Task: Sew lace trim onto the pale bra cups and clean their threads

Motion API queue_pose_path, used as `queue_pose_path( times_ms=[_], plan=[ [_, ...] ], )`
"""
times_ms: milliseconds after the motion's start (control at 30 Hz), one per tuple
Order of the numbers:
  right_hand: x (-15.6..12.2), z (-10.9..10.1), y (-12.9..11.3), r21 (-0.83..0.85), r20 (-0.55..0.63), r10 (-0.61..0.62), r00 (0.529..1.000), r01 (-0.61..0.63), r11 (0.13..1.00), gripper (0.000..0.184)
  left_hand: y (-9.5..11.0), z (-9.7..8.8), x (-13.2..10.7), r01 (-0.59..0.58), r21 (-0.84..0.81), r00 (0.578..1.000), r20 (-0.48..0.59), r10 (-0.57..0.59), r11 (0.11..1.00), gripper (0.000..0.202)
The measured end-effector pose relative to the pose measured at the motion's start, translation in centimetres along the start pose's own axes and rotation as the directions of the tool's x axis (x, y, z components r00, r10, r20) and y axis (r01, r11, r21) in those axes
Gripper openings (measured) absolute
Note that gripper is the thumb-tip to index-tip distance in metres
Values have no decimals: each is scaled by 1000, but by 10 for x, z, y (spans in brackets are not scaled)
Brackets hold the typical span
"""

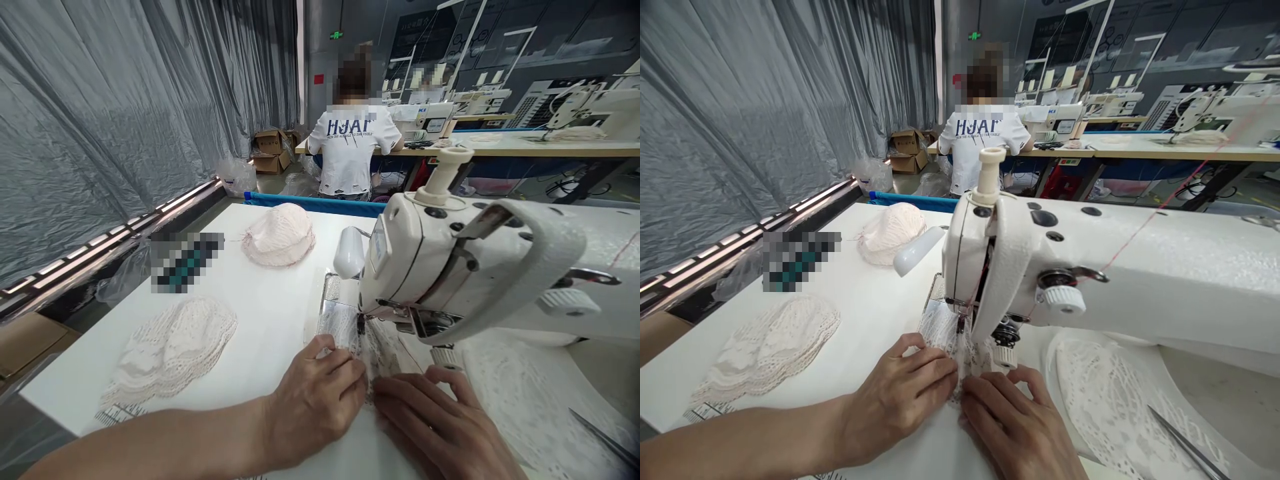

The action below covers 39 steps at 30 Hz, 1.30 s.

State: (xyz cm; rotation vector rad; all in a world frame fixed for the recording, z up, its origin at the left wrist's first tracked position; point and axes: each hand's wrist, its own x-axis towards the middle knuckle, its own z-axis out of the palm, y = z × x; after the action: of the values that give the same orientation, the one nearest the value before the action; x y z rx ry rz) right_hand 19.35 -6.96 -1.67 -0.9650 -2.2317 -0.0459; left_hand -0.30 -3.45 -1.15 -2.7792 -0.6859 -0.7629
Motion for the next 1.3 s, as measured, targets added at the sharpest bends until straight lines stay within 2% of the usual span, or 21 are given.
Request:
queue_pose_path(
  times_ms=[67, 233, 433, 633, 733, 867, 933, 1100, 1300],
  plan=[
    [4, -3, 0, -23, -13, -16, 1000, 16, 1000, 27, 0, -2, 1, -8, 8, 1000, 1, 8, 1000, 13],
    [9, -7, 1, -94, 69, -101, 992, 107, 990, 23, 1, -6, 3, -20, 4, 1000, 6, 20, 1000, 11],
    [3, 6, 12, -217, -65, 0, 998, -14, 976, 45, -8, -4, 11, -15, 16, 999, 35, 15, 1000, 13],
    [9, 1, 31, -391, 112, -122, 986, 157, 907, 46, -24, 4, 20, -20, 79, 998, 67, 15, 997, 12],
    [12, -1, 35, -441, 146, -141, 979, 192, 877, 45, -29, 6, 19, -20, 95, 997, 72, 13, 995, 13],
    [12, -1, 35, -434, 151, -144, 978, 196, 879, 46, -30, 7, 18, -18, 111, 999, 36, 14, 994, 14],
    [11, -2, 34, -400, 120, -129, 984, 167, 901, 42, -28, 6, 18, -16, 126, 1000, 21, 13, 992, 15],
    [8, -10, 31, -266, -67, 31, 997, -48, 963, 42, -22, 5, 18, -47, 138, 999, -20, 50, 989, 14],
    [7, -13, 26, -220, -116, 95, 989, -119, 968, 43, -19, 11, 15, -98, 141, 993, -48, 106, 985, 16]
  ],
)
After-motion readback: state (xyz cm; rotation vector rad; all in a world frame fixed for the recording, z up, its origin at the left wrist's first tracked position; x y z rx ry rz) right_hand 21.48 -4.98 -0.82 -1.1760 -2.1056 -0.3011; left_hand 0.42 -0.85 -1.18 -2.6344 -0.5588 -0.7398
